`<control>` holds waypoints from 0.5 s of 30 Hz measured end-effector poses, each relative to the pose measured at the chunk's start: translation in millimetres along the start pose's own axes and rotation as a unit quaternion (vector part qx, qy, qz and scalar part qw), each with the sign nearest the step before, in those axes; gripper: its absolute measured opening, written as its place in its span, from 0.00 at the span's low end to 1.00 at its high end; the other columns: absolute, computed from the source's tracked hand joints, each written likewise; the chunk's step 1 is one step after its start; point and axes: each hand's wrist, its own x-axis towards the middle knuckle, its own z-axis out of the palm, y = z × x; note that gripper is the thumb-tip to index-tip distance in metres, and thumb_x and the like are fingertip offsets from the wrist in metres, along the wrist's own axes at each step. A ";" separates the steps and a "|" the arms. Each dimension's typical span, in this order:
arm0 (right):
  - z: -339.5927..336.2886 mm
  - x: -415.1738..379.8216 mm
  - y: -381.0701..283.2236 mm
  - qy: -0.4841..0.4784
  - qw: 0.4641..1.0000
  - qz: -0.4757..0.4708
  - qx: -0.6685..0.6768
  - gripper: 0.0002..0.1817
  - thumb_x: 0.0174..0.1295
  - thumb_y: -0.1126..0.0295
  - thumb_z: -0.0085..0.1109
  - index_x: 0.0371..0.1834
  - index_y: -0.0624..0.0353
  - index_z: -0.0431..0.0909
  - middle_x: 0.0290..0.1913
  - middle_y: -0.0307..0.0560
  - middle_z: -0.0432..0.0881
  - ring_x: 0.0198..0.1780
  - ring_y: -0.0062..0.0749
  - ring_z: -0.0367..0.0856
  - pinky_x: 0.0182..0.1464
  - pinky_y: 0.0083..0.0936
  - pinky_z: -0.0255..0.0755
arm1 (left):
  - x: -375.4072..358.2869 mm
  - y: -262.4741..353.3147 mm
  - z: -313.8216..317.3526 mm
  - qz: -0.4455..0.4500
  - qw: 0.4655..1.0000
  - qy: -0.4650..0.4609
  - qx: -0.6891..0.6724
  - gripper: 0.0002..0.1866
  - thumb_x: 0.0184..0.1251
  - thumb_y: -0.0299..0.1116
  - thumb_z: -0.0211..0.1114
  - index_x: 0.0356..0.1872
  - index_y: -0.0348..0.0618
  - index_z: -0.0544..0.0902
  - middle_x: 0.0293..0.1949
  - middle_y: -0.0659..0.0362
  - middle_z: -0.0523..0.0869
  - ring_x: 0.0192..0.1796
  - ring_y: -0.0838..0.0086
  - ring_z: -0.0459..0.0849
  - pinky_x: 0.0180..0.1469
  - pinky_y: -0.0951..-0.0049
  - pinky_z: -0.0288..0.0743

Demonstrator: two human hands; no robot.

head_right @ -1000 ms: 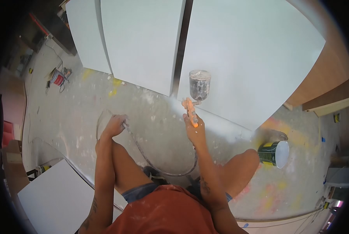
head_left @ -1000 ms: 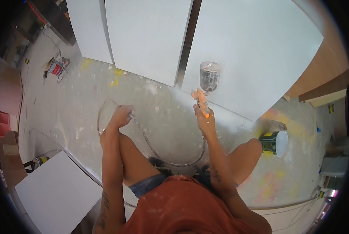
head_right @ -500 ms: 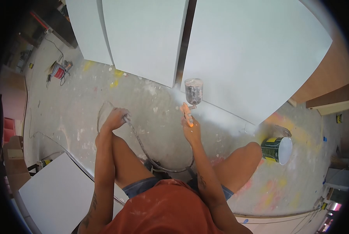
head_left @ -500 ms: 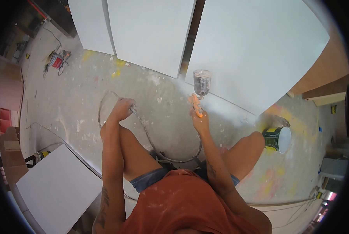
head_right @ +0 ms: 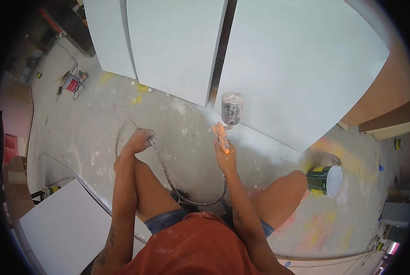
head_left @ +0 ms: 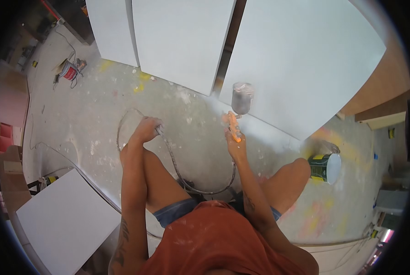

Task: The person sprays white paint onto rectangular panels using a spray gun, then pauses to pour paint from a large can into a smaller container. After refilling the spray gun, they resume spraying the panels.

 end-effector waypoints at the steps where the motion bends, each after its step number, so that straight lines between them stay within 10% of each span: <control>1: -0.9 -0.4 -7.9 0.010 1.000 -0.007 0.008 0.15 0.71 0.63 0.60 0.39 0.67 0.79 0.29 0.45 0.79 0.32 0.29 0.73 0.39 0.32 0.72 | 0.8 -0.1 -0.5 -0.004 1.000 0.006 0.004 0.05 0.56 0.31 0.66 0.34 0.51 0.86 0.36 0.58 0.88 0.45 0.55 0.84 0.53 0.56 0.73; 15: -84.3 51.0 -245.6 0.137 0.970 -0.121 0.162 0.15 0.69 0.57 0.64 0.31 0.56 0.76 0.22 0.33 0.72 0.16 0.14 0.62 0.18 0.18 0.57 | 22.6 7.5 6.0 -0.025 1.000 -0.006 -0.015 0.04 0.58 0.34 0.66 0.33 0.52 0.87 0.37 0.59 0.88 0.46 0.58 0.85 0.53 0.55 0.73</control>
